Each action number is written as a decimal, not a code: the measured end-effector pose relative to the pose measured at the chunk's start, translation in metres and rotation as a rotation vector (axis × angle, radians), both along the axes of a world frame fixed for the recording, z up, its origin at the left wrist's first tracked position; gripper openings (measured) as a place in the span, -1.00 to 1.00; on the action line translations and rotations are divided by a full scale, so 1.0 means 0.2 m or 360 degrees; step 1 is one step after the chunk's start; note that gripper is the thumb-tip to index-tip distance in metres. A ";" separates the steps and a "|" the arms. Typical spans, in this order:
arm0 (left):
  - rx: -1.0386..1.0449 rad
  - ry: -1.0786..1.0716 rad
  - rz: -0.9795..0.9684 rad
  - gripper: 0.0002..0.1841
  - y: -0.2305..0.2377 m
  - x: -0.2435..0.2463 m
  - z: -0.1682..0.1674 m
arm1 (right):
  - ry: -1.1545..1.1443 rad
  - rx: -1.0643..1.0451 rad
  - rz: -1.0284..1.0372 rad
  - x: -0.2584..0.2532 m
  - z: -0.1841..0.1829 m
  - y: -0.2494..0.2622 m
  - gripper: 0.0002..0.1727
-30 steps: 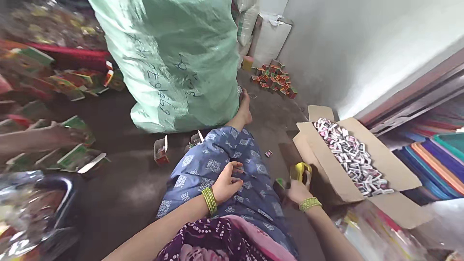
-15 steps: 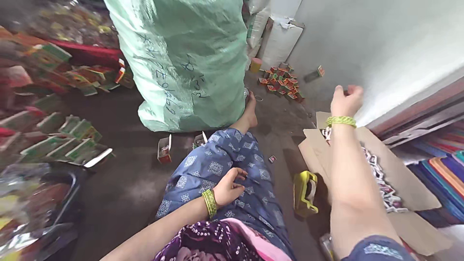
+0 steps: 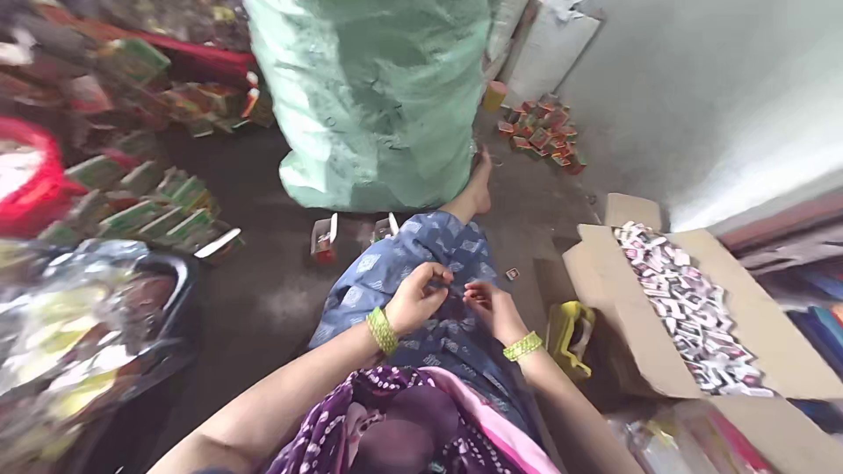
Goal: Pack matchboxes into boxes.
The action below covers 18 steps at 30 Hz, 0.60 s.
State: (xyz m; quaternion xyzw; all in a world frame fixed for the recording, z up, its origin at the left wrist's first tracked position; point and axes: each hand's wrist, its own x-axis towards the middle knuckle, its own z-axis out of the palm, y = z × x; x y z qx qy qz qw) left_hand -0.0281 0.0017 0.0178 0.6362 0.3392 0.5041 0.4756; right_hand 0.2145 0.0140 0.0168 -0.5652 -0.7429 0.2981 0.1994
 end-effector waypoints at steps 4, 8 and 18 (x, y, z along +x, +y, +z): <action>-0.0120 0.0162 0.0575 -0.75 0.05 -0.26 0.03 | -0.0035 0.0320 -0.0028 -0.01 -0.11 -0.11 -0.67; -0.0382 0.0490 0.1255 -0.63 0.12 -0.54 -0.10 | 0.0086 0.0545 -0.0008 0.01 -0.18 -0.10 -0.73; -0.0675 0.1276 0.1341 -0.63 0.32 -0.90 -0.35 | 0.0188 0.0556 -0.0086 0.01 -0.18 -0.08 -0.77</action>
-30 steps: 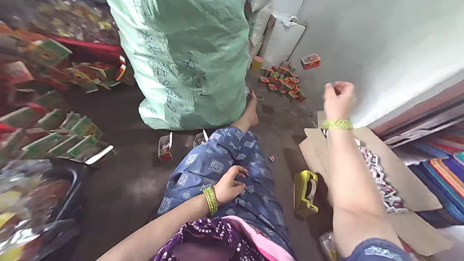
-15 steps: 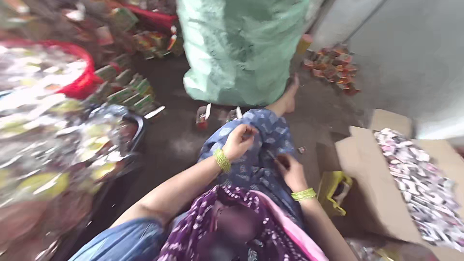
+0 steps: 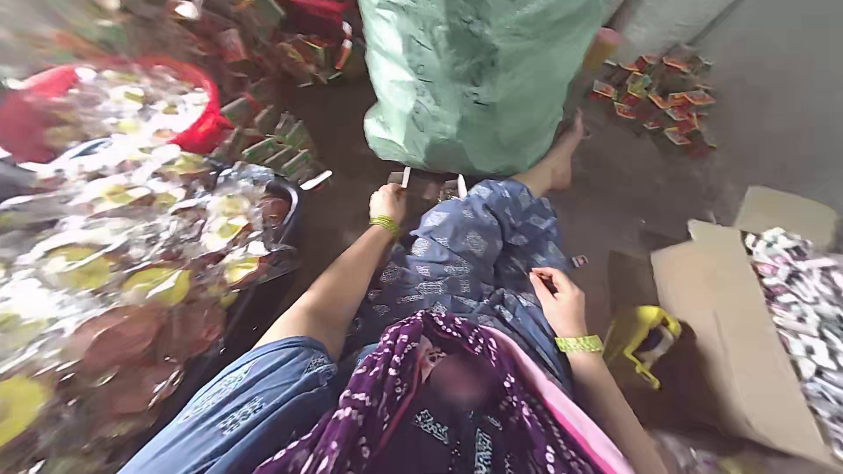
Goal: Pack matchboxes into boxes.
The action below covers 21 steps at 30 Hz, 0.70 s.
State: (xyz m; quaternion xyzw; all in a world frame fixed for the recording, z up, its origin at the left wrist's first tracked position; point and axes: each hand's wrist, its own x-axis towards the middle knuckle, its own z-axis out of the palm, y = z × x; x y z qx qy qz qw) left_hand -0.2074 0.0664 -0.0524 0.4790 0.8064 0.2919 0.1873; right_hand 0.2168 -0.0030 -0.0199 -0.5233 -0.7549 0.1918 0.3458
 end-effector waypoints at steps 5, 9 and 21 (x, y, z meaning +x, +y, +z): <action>0.0084 0.0061 0.0051 -0.62 -0.05 -0.03 0.06 | 0.0342 -0.0196 -0.0438 0.12 0.03 0.02 -0.77; 0.0475 0.0215 -0.0102 -0.59 -0.14 -0.05 0.11 | 0.0134 -0.0516 -0.0799 0.29 0.03 0.13 -0.73; 0.1166 -0.1292 -0.1207 -0.77 -0.37 0.50 0.63 | -0.0875 -0.1011 -0.0592 0.60 -0.37 0.71 -0.27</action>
